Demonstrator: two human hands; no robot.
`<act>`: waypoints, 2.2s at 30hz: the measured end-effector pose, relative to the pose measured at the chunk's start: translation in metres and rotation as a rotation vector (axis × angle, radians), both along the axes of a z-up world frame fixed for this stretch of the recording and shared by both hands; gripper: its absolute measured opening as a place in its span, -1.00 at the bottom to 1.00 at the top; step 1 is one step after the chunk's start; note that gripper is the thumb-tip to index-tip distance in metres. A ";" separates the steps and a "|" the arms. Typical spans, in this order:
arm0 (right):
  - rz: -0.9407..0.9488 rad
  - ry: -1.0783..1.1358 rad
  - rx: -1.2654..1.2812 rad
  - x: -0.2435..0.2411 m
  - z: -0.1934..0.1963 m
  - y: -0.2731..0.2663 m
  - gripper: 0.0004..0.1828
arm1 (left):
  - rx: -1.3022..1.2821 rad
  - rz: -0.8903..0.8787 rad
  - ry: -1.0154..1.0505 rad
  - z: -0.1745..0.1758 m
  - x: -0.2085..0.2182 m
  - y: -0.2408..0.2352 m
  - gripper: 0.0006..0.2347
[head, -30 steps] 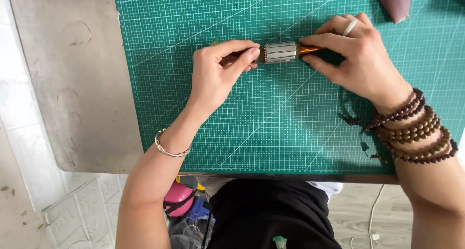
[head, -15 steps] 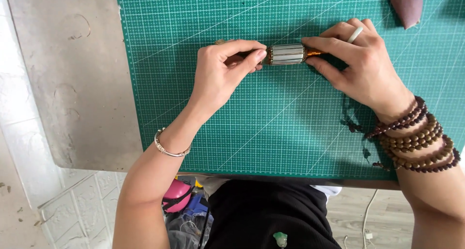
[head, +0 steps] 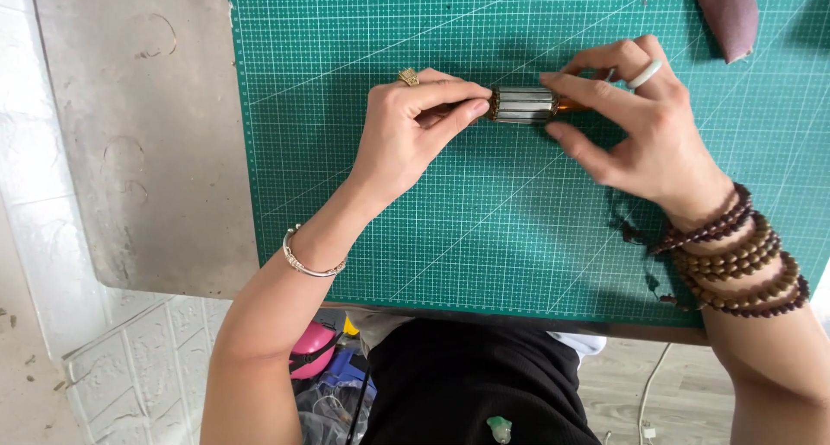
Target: Winding thin copper wire onto the slots of a motor armature by hand using a guiding tool
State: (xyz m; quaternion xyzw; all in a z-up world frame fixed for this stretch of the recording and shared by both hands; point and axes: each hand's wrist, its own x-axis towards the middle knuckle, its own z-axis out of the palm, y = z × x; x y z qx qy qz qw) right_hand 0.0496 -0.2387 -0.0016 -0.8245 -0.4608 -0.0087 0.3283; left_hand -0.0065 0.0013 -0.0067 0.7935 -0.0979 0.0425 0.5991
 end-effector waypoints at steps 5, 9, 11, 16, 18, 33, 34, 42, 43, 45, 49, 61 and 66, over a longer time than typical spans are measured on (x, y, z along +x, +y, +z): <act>0.017 -0.108 0.079 -0.007 0.002 0.021 -0.78 | 0.129 0.013 -0.160 -0.001 0.000 -0.001 -0.92; 0.040 -0.167 0.071 -0.008 0.005 0.036 -0.83 | 0.150 0.008 -0.210 0.000 -0.001 -0.001 -0.92; 0.002 -0.213 0.029 -0.011 0.004 0.040 -0.89 | 0.129 0.012 -0.203 -0.001 -0.002 -0.002 -0.92; 0.010 -0.216 0.056 -0.011 0.000 0.042 -0.92 | 0.116 0.007 -0.149 0.002 -0.005 -0.003 -0.89; 0.005 -0.213 0.065 -0.012 -0.001 0.042 -0.93 | 0.090 0.001 -0.099 0.002 -0.006 -0.003 -0.88; 0.041 -0.160 0.080 -0.012 -0.004 0.036 -0.93 | -0.029 -0.083 0.076 0.005 -0.005 0.000 -0.81; 0.050 -0.131 0.085 -0.012 -0.004 0.036 -0.92 | -0.041 -0.085 0.087 0.006 -0.005 0.000 -0.81; 0.009 0.017 0.156 -0.013 -0.004 0.034 -0.94 | -0.087 -0.092 0.089 0.009 -0.006 0.001 -0.79; -0.003 0.043 0.181 -0.012 -0.006 0.033 -0.94 | -0.088 -0.072 0.092 0.008 -0.007 0.001 -0.79; -0.015 0.068 0.207 -0.012 -0.008 0.032 -0.94 | -0.089 -0.051 0.093 0.007 -0.007 -0.001 -0.78; -0.102 0.223 0.236 -0.015 -0.004 0.032 -0.91 | -0.068 0.021 0.018 0.010 -0.010 -0.006 -0.81; -0.421 1.161 0.825 -0.008 0.001 0.061 -0.87 | -0.076 0.157 -0.056 0.025 0.026 -0.017 -0.84; -0.529 1.208 0.964 0.000 0.004 0.076 -0.84 | -0.085 0.192 -0.086 0.022 0.042 -0.022 -0.75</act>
